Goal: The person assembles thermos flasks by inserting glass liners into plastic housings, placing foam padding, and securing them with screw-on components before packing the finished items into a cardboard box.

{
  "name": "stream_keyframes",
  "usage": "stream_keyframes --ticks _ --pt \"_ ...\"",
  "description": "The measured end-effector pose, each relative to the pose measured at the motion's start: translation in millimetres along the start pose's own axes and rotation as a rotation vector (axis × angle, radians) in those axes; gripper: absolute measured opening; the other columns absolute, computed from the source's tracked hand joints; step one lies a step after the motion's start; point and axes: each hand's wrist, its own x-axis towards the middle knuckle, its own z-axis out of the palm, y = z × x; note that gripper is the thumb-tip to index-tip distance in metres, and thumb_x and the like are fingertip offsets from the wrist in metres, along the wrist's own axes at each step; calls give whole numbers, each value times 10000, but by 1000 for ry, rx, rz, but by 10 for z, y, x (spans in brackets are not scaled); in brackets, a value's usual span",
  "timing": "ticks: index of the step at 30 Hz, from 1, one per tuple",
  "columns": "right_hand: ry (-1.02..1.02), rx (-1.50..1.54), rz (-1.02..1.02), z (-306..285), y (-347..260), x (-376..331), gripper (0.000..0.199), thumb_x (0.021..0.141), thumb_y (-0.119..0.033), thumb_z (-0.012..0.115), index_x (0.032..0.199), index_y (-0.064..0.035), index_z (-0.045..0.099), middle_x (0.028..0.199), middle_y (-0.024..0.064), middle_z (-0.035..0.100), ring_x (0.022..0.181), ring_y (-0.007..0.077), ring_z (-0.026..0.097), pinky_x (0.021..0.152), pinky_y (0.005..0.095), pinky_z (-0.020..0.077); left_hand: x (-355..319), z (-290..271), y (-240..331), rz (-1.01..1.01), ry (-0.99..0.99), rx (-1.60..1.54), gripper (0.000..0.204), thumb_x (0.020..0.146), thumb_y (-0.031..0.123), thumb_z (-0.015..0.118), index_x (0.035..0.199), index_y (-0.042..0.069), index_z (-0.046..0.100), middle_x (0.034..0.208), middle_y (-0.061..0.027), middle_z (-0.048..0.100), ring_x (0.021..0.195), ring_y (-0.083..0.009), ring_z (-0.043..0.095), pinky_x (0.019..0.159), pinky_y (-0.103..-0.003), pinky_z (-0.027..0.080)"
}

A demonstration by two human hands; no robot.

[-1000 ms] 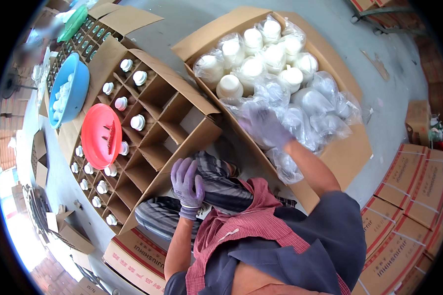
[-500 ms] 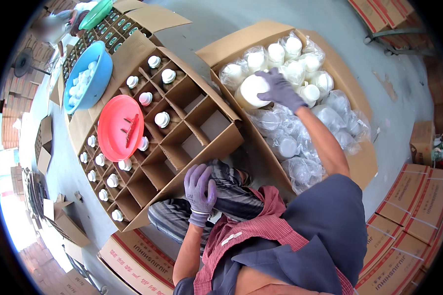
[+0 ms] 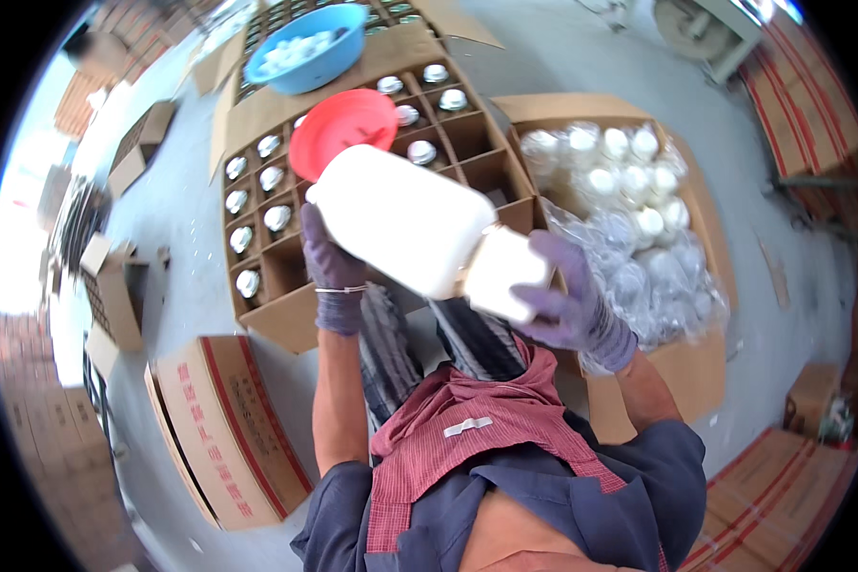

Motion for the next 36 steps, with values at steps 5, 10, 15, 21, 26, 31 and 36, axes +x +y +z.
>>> stream_keyframes --ticks 5,10,15,21,26,31,36 --pt "-1 408 334 339 219 602 885 659 -208 843 1394 -54 375 1352 176 457 1260 297 476 1059 391 401 -433 -949 528 263 -100 390 404 918 282 526 1217 14 575 1148 -152 636 1041 -289 629 890 -418 520" --pt "-126 138 269 1740 1179 1594 765 712 -329 794 1337 -86 427 1301 221 478 1175 408 519 1005 463 450 -1027 -604 349 409 -486 821 222 848 163 531 841 7 689 934 -123 658 1037 -304 592 949 -417 450" --pt "-49 -100 298 2347 1387 1951 672 779 -351 734 1319 -39 485 1303 222 501 1213 395 486 1005 475 431 -1382 -867 29 217 -335 688 288 886 146 468 902 -20 703 1086 -175 648 1102 -325 593 1022 -399 420" --pt "-546 805 134 1348 -526 1004 382 823 -232 696 1149 -45 633 1100 157 614 1031 312 583 970 413 438 -1378 -1064 -17 21 -249 589 484 1011 304 312 1048 -25 665 1284 -218 593 1233 -314 541 1065 -381 388" --pt "-424 586 0 1141 -501 293 388 720 -337 792 1039 -130 714 1114 41 647 1077 271 581 993 452 412 -1498 -942 137 39 -292 575 310 1001 126 428 1043 -63 669 1228 -181 623 1111 -241 604 985 -341 453" --pt "-382 770 211 1312 -648 310 308 739 -260 796 985 -96 710 1003 63 676 1020 269 594 1015 424 389 -1461 -951 159 138 26 490 338 1008 156 414 1140 -62 636 1246 -157 611 1155 -250 586 1008 -337 444" --pt "-398 847 285 1345 -283 214 217 765 -134 770 961 -73 700 1065 83 645 1082 244 579 1012 390 420 -1673 -1150 262 -25 -171 533 403 990 249 417 1097 -40 677 1179 -190 655 1259 -285 533 1096 -398 356"
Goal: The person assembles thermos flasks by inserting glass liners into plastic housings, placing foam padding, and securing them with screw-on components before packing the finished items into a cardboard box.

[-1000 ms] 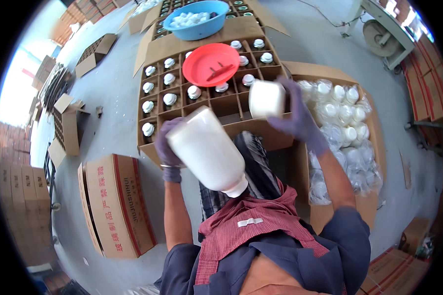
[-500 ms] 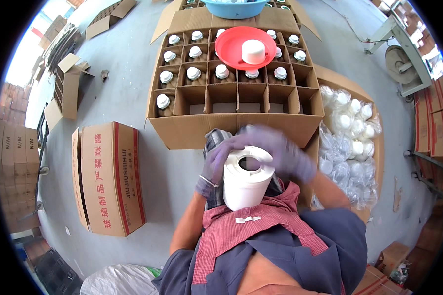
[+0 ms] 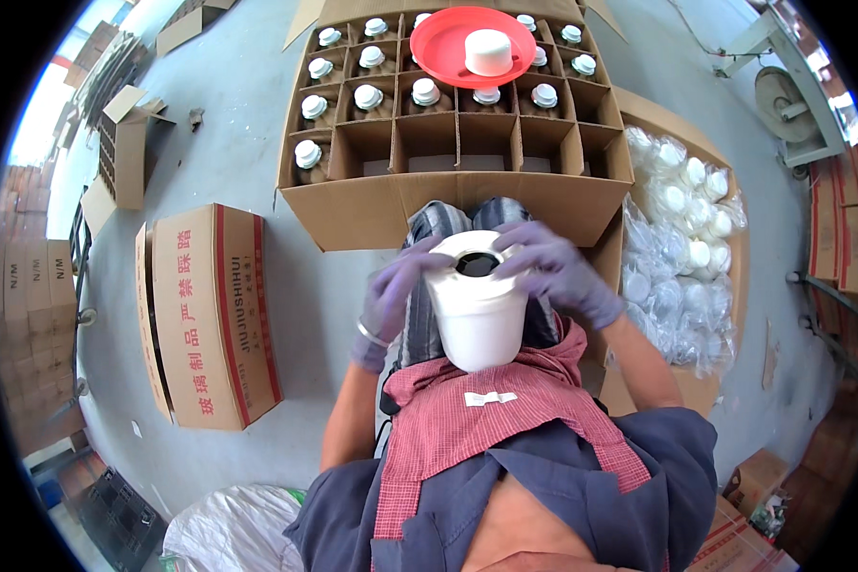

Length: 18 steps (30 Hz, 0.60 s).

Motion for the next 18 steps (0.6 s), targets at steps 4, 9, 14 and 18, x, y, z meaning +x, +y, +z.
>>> stream_keyframes --ticks 4,9,14,18 --pt "200 188 328 -136 -114 -79 237 786 -132 754 1000 -54 691 1146 123 610 1109 226 568 974 351 463 19 19 19 89 272 -413 437 1040 249 319 1107 -20 658 1226 -196 635 1164 -303 595 1070 -405 377" --pt "-21 -185 24 -296 -53 -19 409 728 -265 813 1057 -59 685 1055 96 641 1078 269 577 999 378 424 -128 -92 -75 170 18 -89 421 996 297 406 1186 -12 621 1198 -174 637 1107 -307 617 1028 -410 424" --pt "-67 171 122 38 -183 65 413 802 -227 766 1147 -33 644 1233 150 590 1167 281 553 1046 380 395 -4 57 92 -22 36 5 543 967 378 419 1291 -32 568 1253 -173 616 1151 -264 594 1085 -396 366" --pt "133 -280 343 -412 11 -169 548 820 -251 763 1294 -54 570 1294 165 554 1263 297 501 1093 373 356 -147 -180 103 -49 -16 -172 533 839 155 514 1338 -31 527 1298 -169 579 1267 -271 501 1118 -397 330"
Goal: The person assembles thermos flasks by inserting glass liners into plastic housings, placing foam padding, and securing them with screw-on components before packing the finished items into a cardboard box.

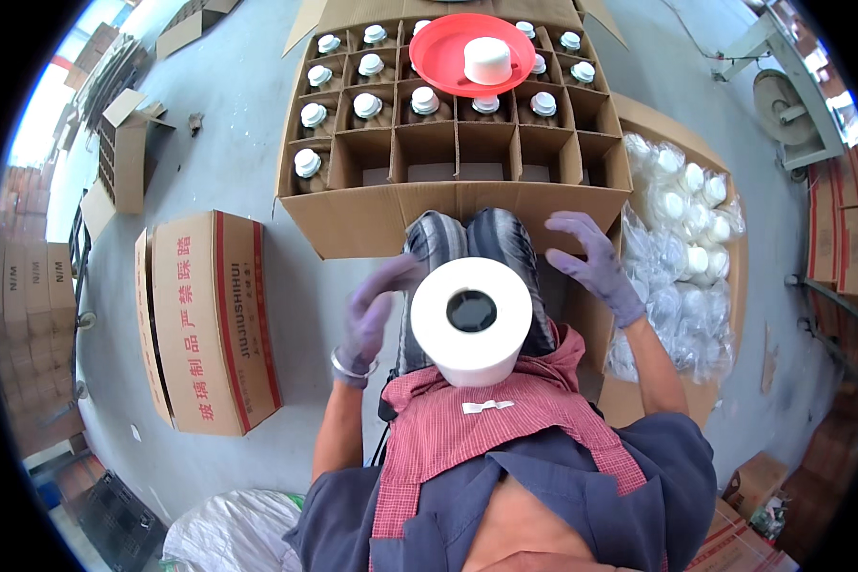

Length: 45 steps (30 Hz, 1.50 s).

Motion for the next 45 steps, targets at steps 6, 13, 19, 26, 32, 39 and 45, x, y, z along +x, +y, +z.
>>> stream_keyframes --ticks 6,13,19,26,32,39,45 --pt "-218 436 -195 624 -364 -103 1006 791 -624 687 1461 35 327 1453 154 407 1370 245 376 1146 365 267 265 139 194 290 -411 579 803 714 534 678 1351 65 540 1437 -177 437 1369 -404 352 1145 -494 268" --pt "50 61 -236 558 -524 150 779 894 -511 621 1400 42 409 1336 219 503 1263 330 493 1086 361 354 344 246 47 45 -132 360 584 933 394 430 1353 -2 514 1406 -209 473 1337 -343 438 1122 -405 314" --pt "-125 253 -190 524 -479 267 516 938 -422 575 1233 1 557 1167 207 594 1103 337 583 974 393 438 363 142 130 109 -218 352 886 855 727 481 1395 24 494 1443 -189 457 1344 -319 438 1120 -411 320" --pt "234 -282 -565 550 -707 952 671 884 -410 638 1399 -37 424 1348 233 453 1260 391 477 1031 416 432 767 359 328 -249 112 -733 716 991 613 340 1436 52 367 1323 -119 539 1175 -248 569 970 -418 496" --pt "54 -3 -462 621 -718 1012 720 715 -48 759 1369 -126 465 1312 185 447 1216 390 495 1017 422 467 816 406 37 -50 79 -496 642 1024 533 331 1423 31 370 1331 -146 534 1165 -258 574 1011 -424 471" --pt "67 -203 -260 723 -448 936 581 810 -231 738 1266 -1 461 1168 221 558 919 430 630 731 440 552 892 467 -31 30 143 -91 585 1036 413 362 1413 -35 365 1336 -168 519 1181 -260 565 1017 -362 461" --pt "-471 760 -183 540 38 1071 692 784 -137 769 1389 -48 445 1365 124 531 1278 213 492 1107 366 390 1132 425 408 858 -284 1267 606 794 330 671 1366 204 514 1501 -55 393 1358 -328 360 1111 -677 195"
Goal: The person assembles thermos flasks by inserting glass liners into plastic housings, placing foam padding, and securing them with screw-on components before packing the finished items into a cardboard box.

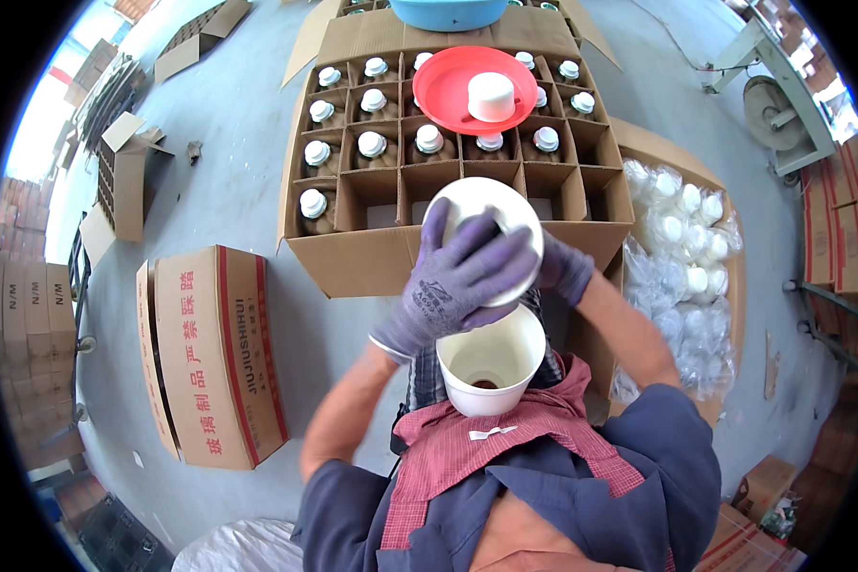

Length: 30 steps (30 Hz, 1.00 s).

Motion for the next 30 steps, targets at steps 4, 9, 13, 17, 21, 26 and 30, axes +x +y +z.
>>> stream_keyframes --ticks 4,9,13,17,21,26,30 --pt "35 74 477 -517 -148 -58 509 912 -374 602 1286 -35 532 1149 112 652 998 179 654 749 323 554 -132 -5 -249 303 -82 225 548 789 263 629 1319 352 520 1397 87 476 1350 -253 381 1107 -652 282" --pt "218 -1455 606 -751 -272 366 681 862 -664 511 1120 -41 605 919 165 700 826 304 702 689 427 545 -312 112 -76 -494 -53 -1044 364 939 104 526 1292 116 614 1303 -91 581 1256 -256 503 1080 -402 378" --pt "116 -1821 706 -453 -176 939 519 856 -564 576 1011 -80 679 979 96 695 921 247 686 687 397 562 -586 192 123 -750 -279 -1342 352 1009 158 497 1327 22 560 1279 -89 597 1172 -188 569 1028 -316 418" --pt "-49 -1514 -47 277 102 2142 292 833 -349 641 969 -92 668 1012 124 662 933 278 675 709 441 571 -637 324 49 -851 221 -1128 313 998 99 482 1272 -6 592 1182 -97 651 1092 -186 613 955 -288 463" --pt "-255 -1577 -95 810 841 2983 498 829 -380 679 1226 -129 515 1119 138 583 1035 326 624 778 452 546 -832 340 -52 -976 503 -905 304 998 69 466 1249 -55 586 1208 -122 641 1096 -188 614 974 -295 449" --pt "-209 -1440 -34 761 973 2892 455 780 -274 746 1145 -82 552 1126 179 577 1029 334 635 786 439 564 -1389 261 -408 -1259 958 -1014 413 1029 227 460 1372 -4 462 1304 -159 541 1178 -289 572 986 -393 500" --pt "-60 -1213 -425 558 296 2521 524 762 -281 759 1211 -110 551 1067 158 542 995 322 596 853 407 507 -1690 85 -776 -1382 1216 -1145 621 999 410 507 1470 55 313 1471 -188 354 1241 -370 514 949 -474 528"
